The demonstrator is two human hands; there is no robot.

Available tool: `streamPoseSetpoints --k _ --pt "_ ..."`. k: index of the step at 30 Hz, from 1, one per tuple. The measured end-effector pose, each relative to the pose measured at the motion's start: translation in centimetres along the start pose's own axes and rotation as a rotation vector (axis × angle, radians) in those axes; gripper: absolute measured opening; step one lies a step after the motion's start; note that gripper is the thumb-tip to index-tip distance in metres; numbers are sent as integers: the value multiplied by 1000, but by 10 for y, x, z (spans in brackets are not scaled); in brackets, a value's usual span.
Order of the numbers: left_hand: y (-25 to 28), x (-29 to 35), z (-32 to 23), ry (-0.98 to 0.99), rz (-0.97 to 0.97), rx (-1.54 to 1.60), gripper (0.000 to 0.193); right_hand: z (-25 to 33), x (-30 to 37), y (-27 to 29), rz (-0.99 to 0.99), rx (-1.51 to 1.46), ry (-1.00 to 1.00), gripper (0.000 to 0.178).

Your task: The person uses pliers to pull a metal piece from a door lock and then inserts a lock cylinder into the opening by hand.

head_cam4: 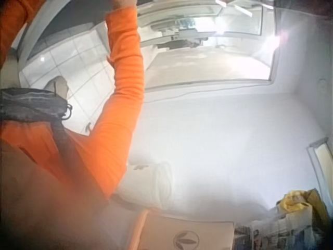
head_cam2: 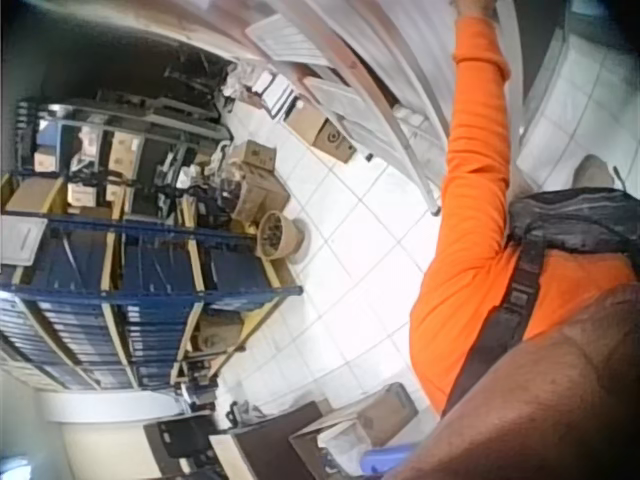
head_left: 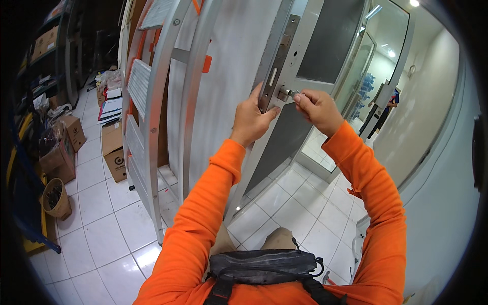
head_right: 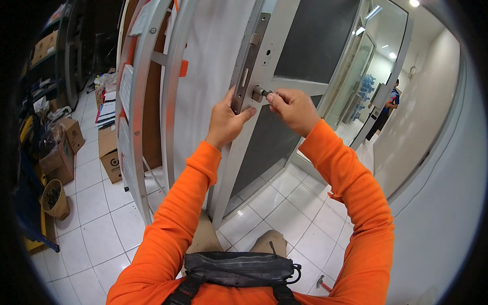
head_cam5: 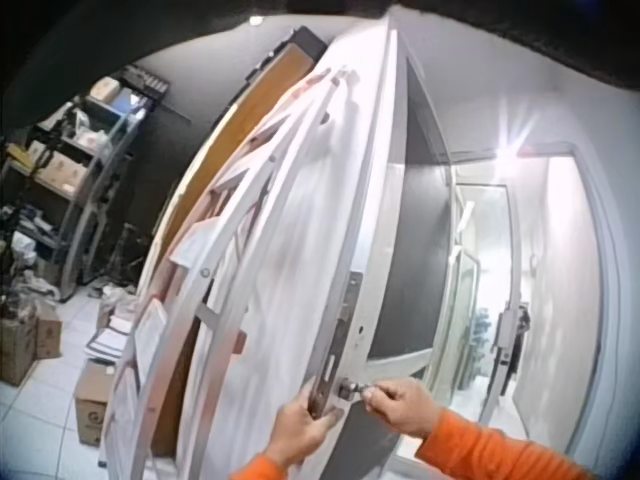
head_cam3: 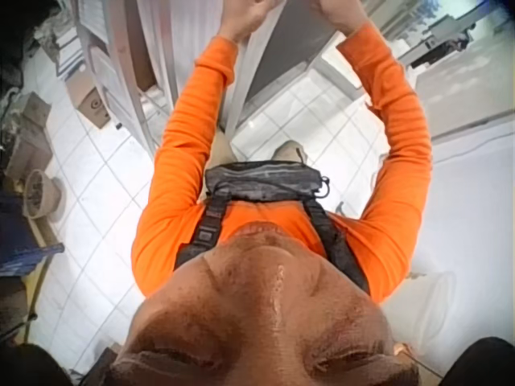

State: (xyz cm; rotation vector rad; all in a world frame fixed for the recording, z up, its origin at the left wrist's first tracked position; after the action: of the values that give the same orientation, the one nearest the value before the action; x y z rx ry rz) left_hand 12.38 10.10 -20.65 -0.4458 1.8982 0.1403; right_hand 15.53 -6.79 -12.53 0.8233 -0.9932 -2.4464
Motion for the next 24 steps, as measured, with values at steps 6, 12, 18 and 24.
streamPoseSetpoints --k 6,12,18,24 --pt "2 0 2 -4 28 -82 63 27 11 6 -163 305 251 36" --pt "4 1 1 -50 9 -66 71 28 11 5 -164 308 276 39" --pt "-2 1 1 -15 49 -41 79 -4 9 -7 58 -303 -179 39" --pt "2 1 -1 14 20 -68 64 -22 6 -17 158 -532 -313 37"
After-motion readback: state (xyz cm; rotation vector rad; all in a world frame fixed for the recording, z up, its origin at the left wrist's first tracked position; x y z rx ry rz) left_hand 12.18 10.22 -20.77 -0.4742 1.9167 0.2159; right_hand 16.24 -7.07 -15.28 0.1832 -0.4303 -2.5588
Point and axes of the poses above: each hand's wrist, its own x-axis away from the middle knuckle, its own y-axis out of the back of the hand, z = x × y, the point moved 9 cm from there along -x, towards the middle knuckle, and after that the axes turned 12 degrees about -y, right-handed, at the moved point
